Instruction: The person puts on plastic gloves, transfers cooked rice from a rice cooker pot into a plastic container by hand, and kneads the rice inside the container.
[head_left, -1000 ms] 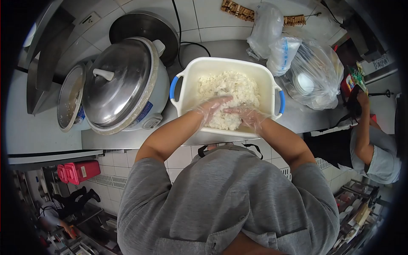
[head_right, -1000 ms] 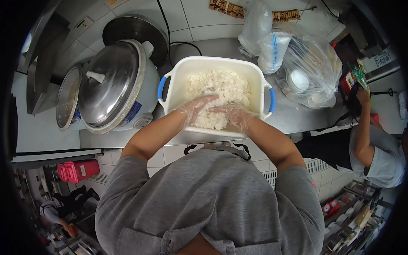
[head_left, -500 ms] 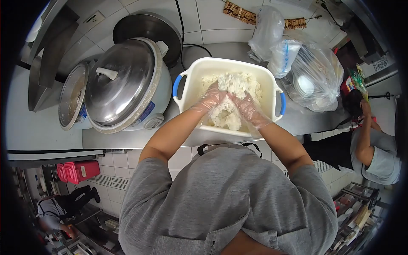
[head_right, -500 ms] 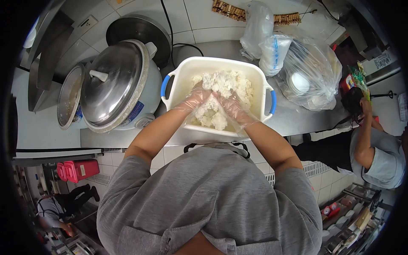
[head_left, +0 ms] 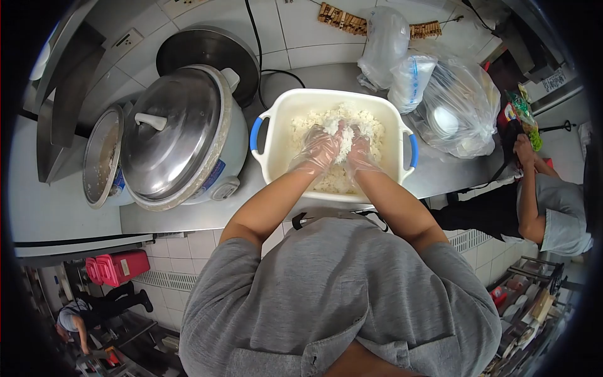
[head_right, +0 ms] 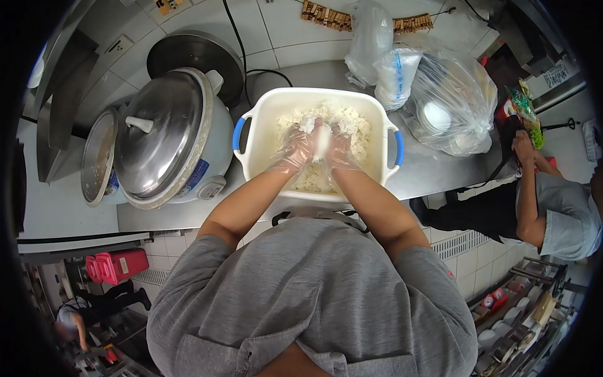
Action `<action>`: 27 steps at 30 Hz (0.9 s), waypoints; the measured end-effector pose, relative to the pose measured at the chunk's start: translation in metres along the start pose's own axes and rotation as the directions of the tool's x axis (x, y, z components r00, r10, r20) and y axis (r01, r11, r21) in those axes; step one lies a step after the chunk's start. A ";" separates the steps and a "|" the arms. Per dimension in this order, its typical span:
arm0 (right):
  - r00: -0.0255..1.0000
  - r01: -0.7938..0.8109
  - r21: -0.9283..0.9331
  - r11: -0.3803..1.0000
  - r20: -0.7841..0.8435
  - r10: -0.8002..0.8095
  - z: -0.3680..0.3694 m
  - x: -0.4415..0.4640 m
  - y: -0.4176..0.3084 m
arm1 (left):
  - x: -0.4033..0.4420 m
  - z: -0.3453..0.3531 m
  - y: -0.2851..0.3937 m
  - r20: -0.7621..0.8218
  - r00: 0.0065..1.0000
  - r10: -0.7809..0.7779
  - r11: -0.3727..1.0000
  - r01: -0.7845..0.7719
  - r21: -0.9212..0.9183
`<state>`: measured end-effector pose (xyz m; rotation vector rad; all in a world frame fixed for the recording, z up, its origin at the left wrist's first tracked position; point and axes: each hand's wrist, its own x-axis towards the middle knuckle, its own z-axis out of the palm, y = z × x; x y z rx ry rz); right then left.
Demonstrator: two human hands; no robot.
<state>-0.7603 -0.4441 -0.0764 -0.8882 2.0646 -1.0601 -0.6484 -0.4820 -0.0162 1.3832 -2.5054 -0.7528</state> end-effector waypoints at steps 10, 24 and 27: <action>0.845 0.462 -0.755 0.465 0.534 0.027 -0.023 -0.026 -0.032 | -0.001 0.040 -0.049 0.025 0.883 0.469 0.865 -0.465 0.189; 0.700 -0.169 0.009 0.986 0.705 0.114 -0.146 -0.061 -0.071 | -0.005 -0.080 -0.029 0.534 0.842 0.083 0.988 0.000 -0.154; 0.898 -0.354 0.236 0.905 0.355 0.259 -0.131 -0.040 -0.036 | 0.026 -0.076 -0.068 0.378 0.899 0.222 0.966 -0.151 -0.209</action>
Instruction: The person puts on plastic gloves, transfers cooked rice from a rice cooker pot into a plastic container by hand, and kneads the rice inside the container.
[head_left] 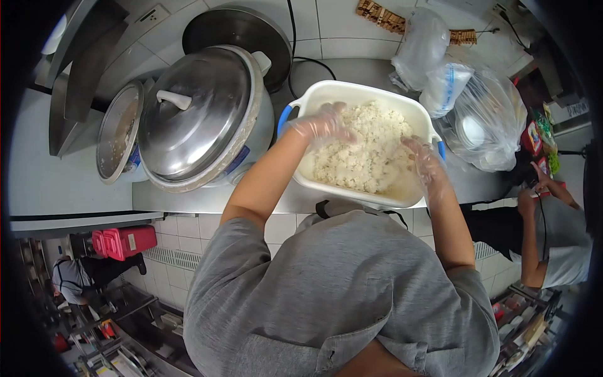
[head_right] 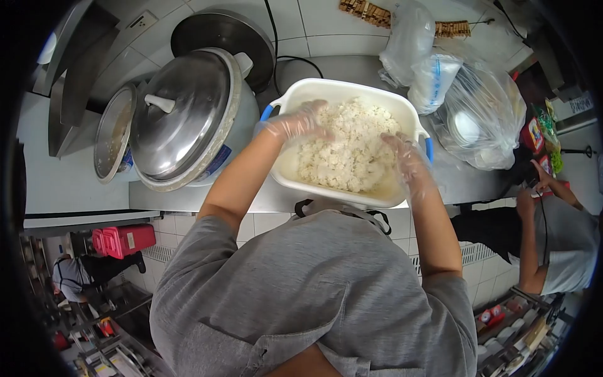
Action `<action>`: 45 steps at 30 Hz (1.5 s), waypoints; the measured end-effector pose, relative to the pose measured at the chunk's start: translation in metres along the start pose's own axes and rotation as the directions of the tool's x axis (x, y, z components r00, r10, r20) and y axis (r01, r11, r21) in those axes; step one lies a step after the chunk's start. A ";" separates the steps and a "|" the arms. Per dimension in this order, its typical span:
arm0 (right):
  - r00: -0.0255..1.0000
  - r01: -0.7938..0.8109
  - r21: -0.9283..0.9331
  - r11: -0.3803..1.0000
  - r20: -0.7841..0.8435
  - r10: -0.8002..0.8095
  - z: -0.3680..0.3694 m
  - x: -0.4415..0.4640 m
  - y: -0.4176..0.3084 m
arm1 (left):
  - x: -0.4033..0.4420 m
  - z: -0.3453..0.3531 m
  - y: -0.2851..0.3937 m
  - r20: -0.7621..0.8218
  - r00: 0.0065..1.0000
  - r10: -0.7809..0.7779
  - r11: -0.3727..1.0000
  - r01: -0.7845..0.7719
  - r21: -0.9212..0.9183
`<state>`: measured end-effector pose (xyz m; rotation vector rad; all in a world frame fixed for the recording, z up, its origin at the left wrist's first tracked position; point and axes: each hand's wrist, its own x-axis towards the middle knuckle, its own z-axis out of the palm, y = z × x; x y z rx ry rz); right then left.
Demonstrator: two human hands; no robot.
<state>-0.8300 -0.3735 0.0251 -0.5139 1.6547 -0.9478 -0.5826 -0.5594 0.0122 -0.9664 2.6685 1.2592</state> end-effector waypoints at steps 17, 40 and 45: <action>0.938 -0.058 -0.147 0.987 0.331 0.105 0.005 0.133 0.019 | 0.075 0.032 -0.012 0.324 0.875 -0.359 0.410 0.460 -0.787; 0.885 0.462 -0.511 0.724 0.320 -0.339 0.002 0.020 -0.007 | -0.002 0.024 0.040 0.120 0.989 0.083 0.997 -0.083 -0.005; 0.869 0.490 -0.716 0.498 0.448 -0.211 -0.029 0.003 0.005 | -0.049 0.049 0.054 0.180 0.976 0.120 0.855 -0.194 0.481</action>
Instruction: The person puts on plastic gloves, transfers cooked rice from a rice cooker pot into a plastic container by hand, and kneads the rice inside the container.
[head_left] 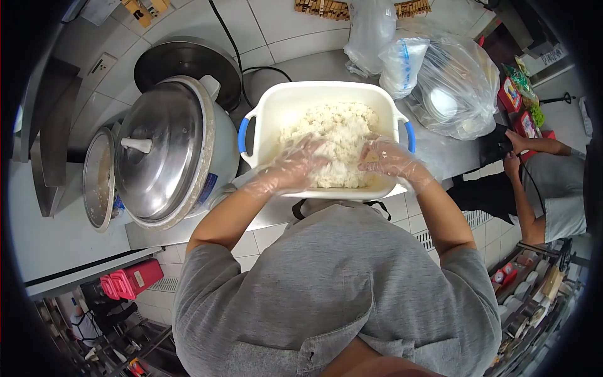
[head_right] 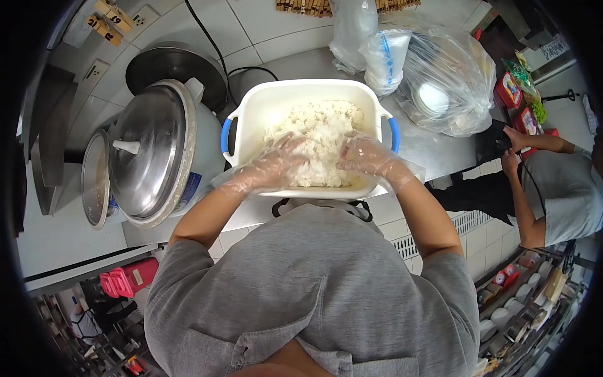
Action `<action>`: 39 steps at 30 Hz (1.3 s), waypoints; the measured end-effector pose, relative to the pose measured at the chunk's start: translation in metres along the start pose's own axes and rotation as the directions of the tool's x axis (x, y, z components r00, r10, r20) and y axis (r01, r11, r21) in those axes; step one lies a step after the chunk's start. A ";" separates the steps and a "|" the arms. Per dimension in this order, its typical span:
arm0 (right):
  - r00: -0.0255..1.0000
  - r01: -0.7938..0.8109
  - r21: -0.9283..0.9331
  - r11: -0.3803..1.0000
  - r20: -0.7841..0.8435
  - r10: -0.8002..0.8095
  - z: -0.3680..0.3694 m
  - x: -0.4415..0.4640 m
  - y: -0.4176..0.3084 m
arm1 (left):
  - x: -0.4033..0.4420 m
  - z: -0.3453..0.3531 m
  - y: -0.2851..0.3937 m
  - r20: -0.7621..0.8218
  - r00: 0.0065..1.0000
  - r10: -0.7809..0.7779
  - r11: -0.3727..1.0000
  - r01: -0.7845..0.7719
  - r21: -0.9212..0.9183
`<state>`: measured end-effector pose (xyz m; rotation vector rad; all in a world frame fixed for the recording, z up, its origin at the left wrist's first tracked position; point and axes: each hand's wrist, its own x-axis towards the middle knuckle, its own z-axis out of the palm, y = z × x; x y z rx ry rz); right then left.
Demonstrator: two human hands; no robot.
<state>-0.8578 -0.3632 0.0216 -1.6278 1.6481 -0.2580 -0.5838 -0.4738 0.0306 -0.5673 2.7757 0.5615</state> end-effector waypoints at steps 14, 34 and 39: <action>0.951 -0.296 -0.025 0.955 0.088 0.297 0.020 0.006 -0.049 | 0.080 0.056 -0.135 0.262 0.773 -0.578 0.156 0.420 -0.894; 0.948 -0.263 0.523 0.811 -0.017 0.318 0.046 0.046 -0.024 | 0.068 -0.010 -0.053 0.090 0.980 -0.175 0.225 0.129 -0.966; 0.960 -0.275 0.273 0.922 0.127 0.249 0.013 0.038 -0.024 | 0.041 -0.035 -0.003 -0.228 0.965 -0.132 0.936 0.046 -0.348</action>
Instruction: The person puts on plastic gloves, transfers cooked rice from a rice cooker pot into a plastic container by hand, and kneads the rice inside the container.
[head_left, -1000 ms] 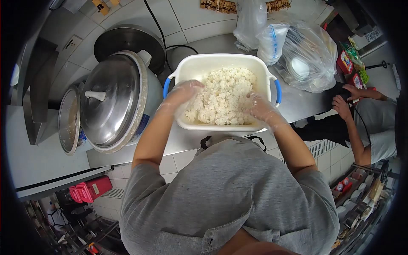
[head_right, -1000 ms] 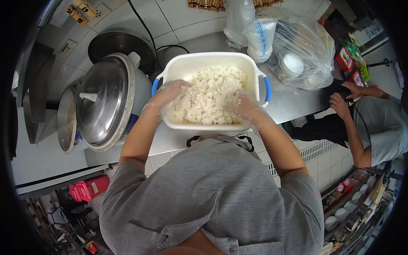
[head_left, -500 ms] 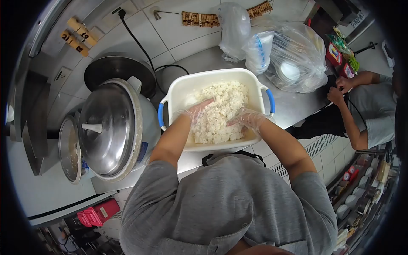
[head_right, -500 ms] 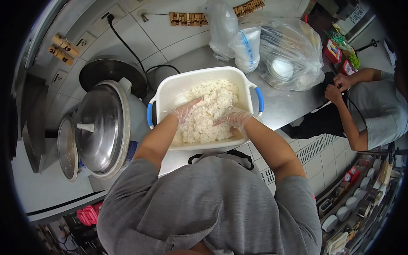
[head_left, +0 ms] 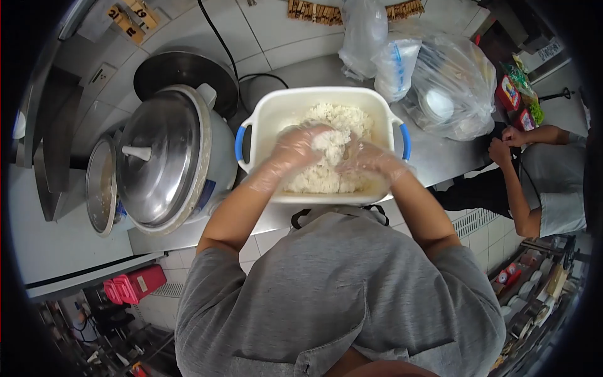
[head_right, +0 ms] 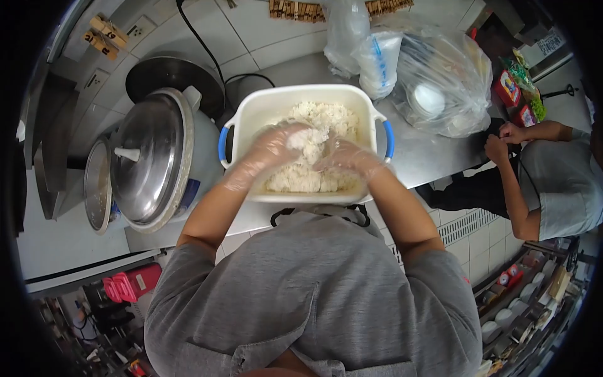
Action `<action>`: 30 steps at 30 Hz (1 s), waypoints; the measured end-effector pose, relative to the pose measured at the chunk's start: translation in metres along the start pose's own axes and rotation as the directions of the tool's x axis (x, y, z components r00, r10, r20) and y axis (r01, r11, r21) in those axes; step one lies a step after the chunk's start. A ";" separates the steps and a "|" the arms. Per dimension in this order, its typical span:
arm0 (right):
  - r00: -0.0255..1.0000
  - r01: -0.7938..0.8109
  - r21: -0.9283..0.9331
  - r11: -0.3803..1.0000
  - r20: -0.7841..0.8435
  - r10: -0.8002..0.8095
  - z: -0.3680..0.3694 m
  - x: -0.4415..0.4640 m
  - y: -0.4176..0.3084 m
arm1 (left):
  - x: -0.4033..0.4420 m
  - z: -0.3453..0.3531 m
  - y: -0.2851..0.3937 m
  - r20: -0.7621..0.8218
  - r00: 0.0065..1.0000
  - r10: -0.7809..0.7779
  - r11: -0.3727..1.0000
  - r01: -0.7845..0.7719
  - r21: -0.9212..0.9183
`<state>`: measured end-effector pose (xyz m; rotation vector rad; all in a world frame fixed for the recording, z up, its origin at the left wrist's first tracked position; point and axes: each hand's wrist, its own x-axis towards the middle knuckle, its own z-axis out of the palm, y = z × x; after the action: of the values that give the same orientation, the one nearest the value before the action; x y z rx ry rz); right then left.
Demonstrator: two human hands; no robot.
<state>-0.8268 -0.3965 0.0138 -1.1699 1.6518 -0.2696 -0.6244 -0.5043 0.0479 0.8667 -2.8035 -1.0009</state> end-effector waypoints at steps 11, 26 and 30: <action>0.895 0.425 -0.013 0.905 0.157 -0.418 0.017 0.028 0.035 | -0.008 0.038 0.028 0.208 0.954 -0.217 0.962 0.245 -0.121; 0.945 0.229 -0.025 0.973 -0.236 -0.228 0.051 0.051 0.021 | 0.044 0.126 -0.061 0.017 0.984 -0.176 0.969 0.176 -0.174; 0.843 0.454 -0.058 0.889 -0.295 -0.449 0.056 0.056 0.042 | 0.022 0.098 -0.019 0.005 0.986 -0.169 0.963 0.166 -0.214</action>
<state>-0.8024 -0.4004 -0.0726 -1.5627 1.6029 -0.7941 -0.6549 -0.4716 -0.0441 1.0888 -2.5821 -1.2863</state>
